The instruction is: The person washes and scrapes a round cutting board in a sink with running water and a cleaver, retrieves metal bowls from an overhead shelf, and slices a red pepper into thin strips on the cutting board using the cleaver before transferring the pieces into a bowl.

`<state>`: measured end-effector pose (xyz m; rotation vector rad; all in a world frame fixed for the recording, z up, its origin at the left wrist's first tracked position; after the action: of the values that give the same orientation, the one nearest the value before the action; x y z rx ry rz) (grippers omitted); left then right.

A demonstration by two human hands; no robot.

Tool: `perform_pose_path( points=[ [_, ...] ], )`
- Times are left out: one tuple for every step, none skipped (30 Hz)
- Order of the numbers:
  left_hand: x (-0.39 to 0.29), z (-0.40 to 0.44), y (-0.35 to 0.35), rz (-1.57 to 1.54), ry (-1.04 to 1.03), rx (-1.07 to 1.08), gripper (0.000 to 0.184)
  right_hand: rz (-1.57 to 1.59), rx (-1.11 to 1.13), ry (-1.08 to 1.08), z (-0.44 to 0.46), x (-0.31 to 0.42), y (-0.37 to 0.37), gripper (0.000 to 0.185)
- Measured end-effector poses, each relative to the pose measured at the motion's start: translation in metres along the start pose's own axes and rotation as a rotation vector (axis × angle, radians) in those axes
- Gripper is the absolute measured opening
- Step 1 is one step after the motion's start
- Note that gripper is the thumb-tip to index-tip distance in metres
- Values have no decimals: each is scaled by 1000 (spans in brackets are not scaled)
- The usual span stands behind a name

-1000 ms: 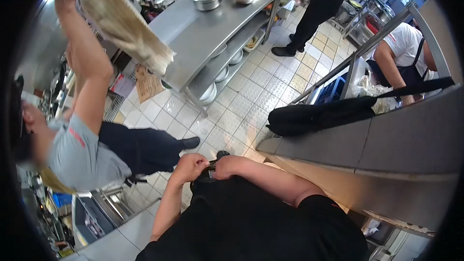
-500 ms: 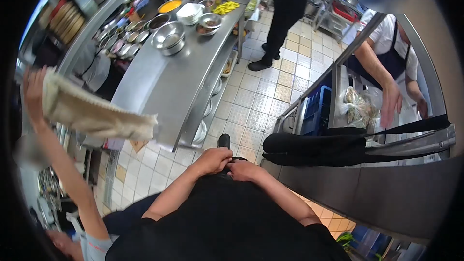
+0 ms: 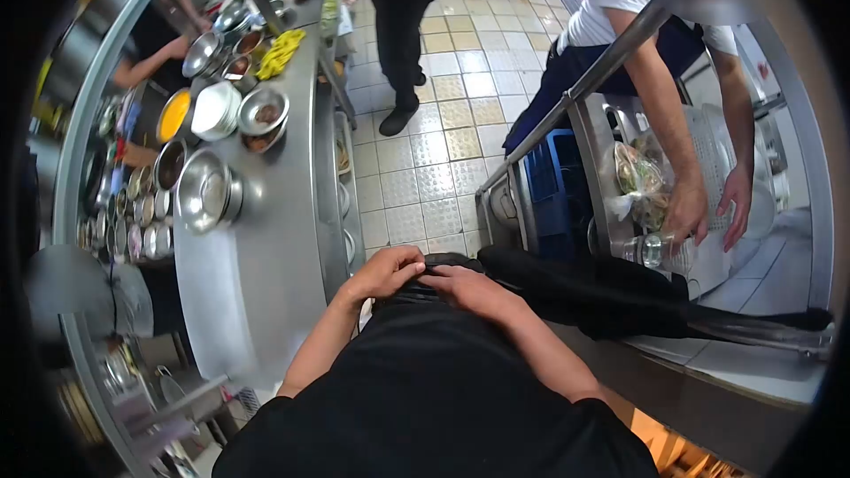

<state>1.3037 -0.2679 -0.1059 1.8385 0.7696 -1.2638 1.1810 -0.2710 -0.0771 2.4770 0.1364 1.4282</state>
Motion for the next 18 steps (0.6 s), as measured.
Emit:
perform_pose_path(
  points=[
    [2,9,12,1,-15,10,19,31,-22,-8,1,-9,6,37],
    [6,17,21,3,-8,51,19,-112,-178,106,-9,-9,20,30],
    [12,25,34,-13,22,78,19,-265,-333,211,-19,-5,35,25],
    [19,35,47,-30,49,99,18,-196,-367,219,-20,-5,51,21],
    [24,47,58,-29,48,127,18,-182,-385,204,-21,-3,66,21],
    [28,59,72,-18,55,141,19,-174,-354,78,-18,-5,81,20],
    [31,72,86,-8,65,151,19,-164,-316,-45,-14,-13,96,19],
    [38,84,100,-20,105,161,19,-129,-345,-22,-7,-18,111,17],
    [41,99,116,9,102,158,19,-127,-357,-29,4,-27,131,17],
    [44,114,135,20,125,149,19,-140,-352,-6,18,-34,151,16],
    [44,131,153,32,147,140,19,-154,-349,16,30,-37,172,16],
    [43,148,169,-21,134,131,19,-151,-351,52,38,-35,197,15],
    [42,166,182,-7,122,142,19,-154,-372,50,43,-35,221,15],
    [43,182,194,-23,119,164,19,-18,-291,-37,55,-49,237,17],
    [42,197,206,-45,121,185,19,123,-201,-123,64,-63,247,19],
    [42,213,215,-43,117,214,18,139,-219,-115,68,-66,265,20],
    [44,229,224,-53,125,229,18,213,-285,-45,74,-81,277,20],
    [50,243,230,-65,171,252,18,331,-309,-39,78,-89,291,21]
  ],
)
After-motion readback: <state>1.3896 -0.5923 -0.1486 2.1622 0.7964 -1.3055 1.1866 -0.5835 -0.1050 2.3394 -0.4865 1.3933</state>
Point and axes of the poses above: each hand's wrist, its own z-axis towards the middle knuckle, its own y-axis out of the back of the hand, x = y × z, the point moved 9 cm from there along z, towards the middle knuckle, and after that the axes turned 12 degrees about x, right-handed, at the moved point
